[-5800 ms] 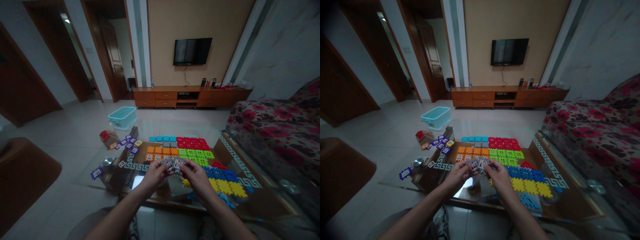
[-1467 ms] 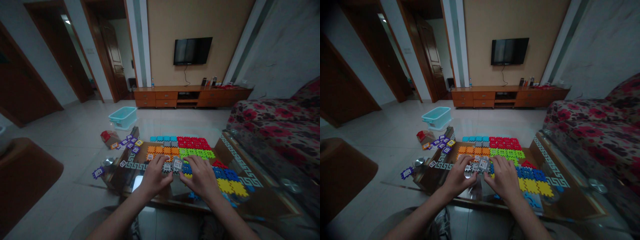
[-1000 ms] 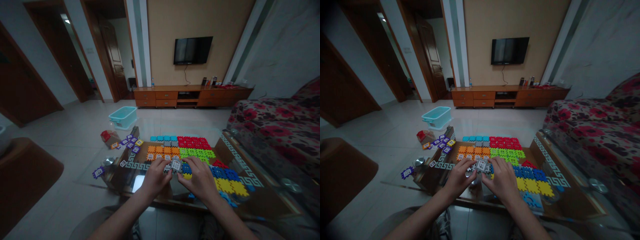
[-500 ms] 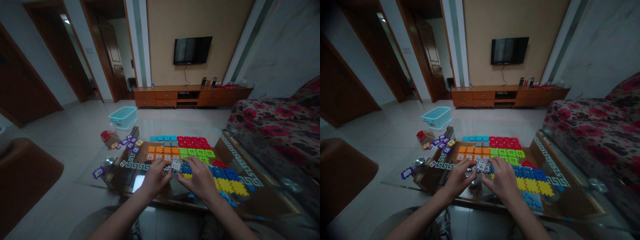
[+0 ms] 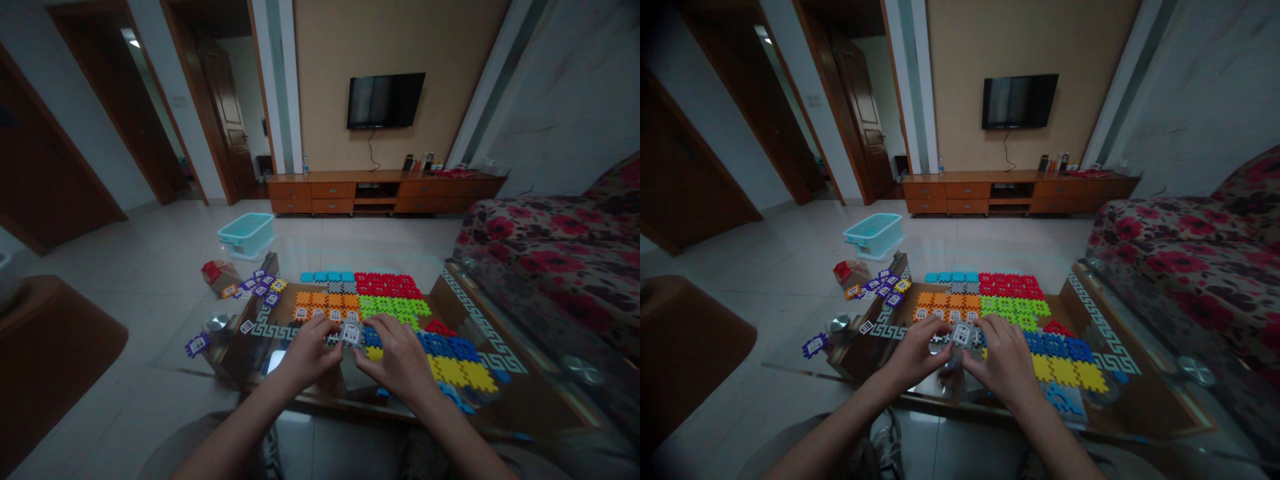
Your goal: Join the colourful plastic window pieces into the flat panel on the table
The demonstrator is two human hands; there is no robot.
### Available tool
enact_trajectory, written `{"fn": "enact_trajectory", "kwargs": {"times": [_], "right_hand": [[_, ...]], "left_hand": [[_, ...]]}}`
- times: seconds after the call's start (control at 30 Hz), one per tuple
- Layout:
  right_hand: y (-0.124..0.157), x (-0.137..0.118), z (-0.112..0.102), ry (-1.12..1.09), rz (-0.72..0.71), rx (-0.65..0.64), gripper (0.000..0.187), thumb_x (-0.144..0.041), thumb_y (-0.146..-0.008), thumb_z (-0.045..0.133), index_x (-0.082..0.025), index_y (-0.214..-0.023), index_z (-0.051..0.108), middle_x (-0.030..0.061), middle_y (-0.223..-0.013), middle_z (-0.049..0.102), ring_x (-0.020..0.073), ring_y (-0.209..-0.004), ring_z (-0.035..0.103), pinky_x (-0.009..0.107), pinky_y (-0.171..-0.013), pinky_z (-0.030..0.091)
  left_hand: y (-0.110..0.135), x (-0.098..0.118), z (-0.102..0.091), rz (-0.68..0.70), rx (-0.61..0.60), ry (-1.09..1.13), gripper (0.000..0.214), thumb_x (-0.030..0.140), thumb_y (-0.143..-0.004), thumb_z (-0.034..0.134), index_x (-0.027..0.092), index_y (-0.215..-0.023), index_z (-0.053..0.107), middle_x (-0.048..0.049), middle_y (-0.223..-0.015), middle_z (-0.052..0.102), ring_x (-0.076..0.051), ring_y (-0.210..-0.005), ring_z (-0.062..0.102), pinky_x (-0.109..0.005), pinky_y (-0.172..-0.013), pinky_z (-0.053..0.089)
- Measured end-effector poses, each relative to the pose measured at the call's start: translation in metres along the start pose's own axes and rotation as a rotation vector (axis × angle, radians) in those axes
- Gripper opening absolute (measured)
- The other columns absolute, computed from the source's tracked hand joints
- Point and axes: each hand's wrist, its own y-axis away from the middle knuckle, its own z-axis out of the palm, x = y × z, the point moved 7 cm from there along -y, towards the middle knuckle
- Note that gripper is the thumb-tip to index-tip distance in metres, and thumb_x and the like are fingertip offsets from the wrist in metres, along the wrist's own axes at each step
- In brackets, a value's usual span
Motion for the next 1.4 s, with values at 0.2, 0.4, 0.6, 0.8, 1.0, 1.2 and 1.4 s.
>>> {"fn": "enact_trajectory", "kwargs": {"times": [0.2, 0.4, 0.6, 0.8, 1.0, 1.2, 1.4], "right_hand": [[0.001, 0.001, 0.004, -0.006, 0.002, -0.037, 0.038, -0.029, -0.075, 0.068, -0.02, -0.111, 0.059, 0.0097, -0.108, 0.067, 0.03, -0.1, 0.062, 0.045, -0.085, 0.048], [0.001, 0.001, 0.007, -0.031, 0.014, -0.067, 0.04, -0.029, -0.075, 0.07, -0.02, -0.113, 0.06, 0.0087, -0.109, 0.066, 0.0292, -0.102, 0.061, 0.044, -0.086, 0.047], [0.002, -0.003, 0.008, -0.063, 0.008, -0.087, 0.039, -0.028, -0.075, 0.07, -0.02, -0.112, 0.061, 0.0092, -0.11, 0.066, 0.0288, -0.102, 0.061, 0.044, -0.087, 0.047], [0.003, -0.011, 0.014, -0.126, 0.017, -0.13, 0.04, -0.028, -0.075, 0.07, -0.02, -0.113, 0.06, 0.0094, -0.111, 0.065, 0.0284, -0.103, 0.061, 0.044, -0.088, 0.047], [0.011, -0.021, 0.027, -0.16, -0.005, -0.241, 0.044, -0.031, -0.076, 0.072, -0.02, -0.117, 0.059, 0.0106, -0.12, 0.063, 0.0296, -0.11, 0.059, 0.048, -0.095, 0.046], [0.017, -0.025, 0.031, -0.19, -0.035, -0.312, 0.047, -0.03, -0.078, 0.073, -0.019, -0.121, 0.058, 0.0122, -0.125, 0.06, 0.0293, -0.115, 0.057, 0.046, -0.098, 0.047], [0.017, -0.029, 0.032, -0.203, -0.043, -0.38, 0.042, -0.028, -0.079, 0.072, -0.02, -0.119, 0.059, 0.0106, -0.118, 0.062, 0.0276, -0.107, 0.059, 0.044, -0.092, 0.05]], "left_hand": [[-0.001, 0.002, -0.004, 0.021, -0.073, -0.018, 0.013, 0.018, -0.08, 0.065, 0.018, -0.093, 0.063, -0.0048, -0.092, 0.062, -0.019, -0.087, 0.058, -0.029, -0.076, 0.044], [-0.001, 0.0, -0.006, 0.058, -0.113, -0.057, 0.01, 0.018, -0.082, 0.064, 0.018, -0.092, 0.062, -0.003, -0.089, 0.061, -0.017, -0.083, 0.058, -0.028, -0.073, 0.044], [0.002, -0.004, -0.009, 0.136, -0.153, -0.078, 0.014, 0.02, -0.082, 0.066, 0.018, -0.095, 0.062, -0.003, -0.091, 0.062, -0.016, -0.085, 0.057, -0.027, -0.073, 0.045], [0.014, -0.011, -0.012, 0.12, -0.135, -0.071, 0.012, 0.02, -0.083, 0.065, 0.019, -0.094, 0.063, -0.0024, -0.089, 0.061, -0.016, -0.083, 0.057, -0.026, -0.072, 0.045], [0.036, -0.024, -0.024, 0.058, -0.112, -0.039, 0.011, 0.02, -0.082, 0.066, 0.019, -0.093, 0.063, -0.0015, -0.086, 0.06, -0.014, -0.08, 0.057, -0.026, -0.071, 0.044], [0.052, -0.075, -0.051, -0.062, 0.012, -0.09, 0.009, 0.023, -0.084, 0.065, 0.018, -0.091, 0.063, -0.0008, -0.083, 0.06, -0.014, -0.076, 0.057, -0.026, -0.07, 0.043], [0.056, -0.113, -0.052, -0.125, -0.015, -0.142, 0.009, 0.026, -0.084, 0.063, 0.019, -0.089, 0.063, -0.0005, -0.081, 0.059, -0.014, -0.074, 0.057, -0.026, -0.068, 0.042]]}}
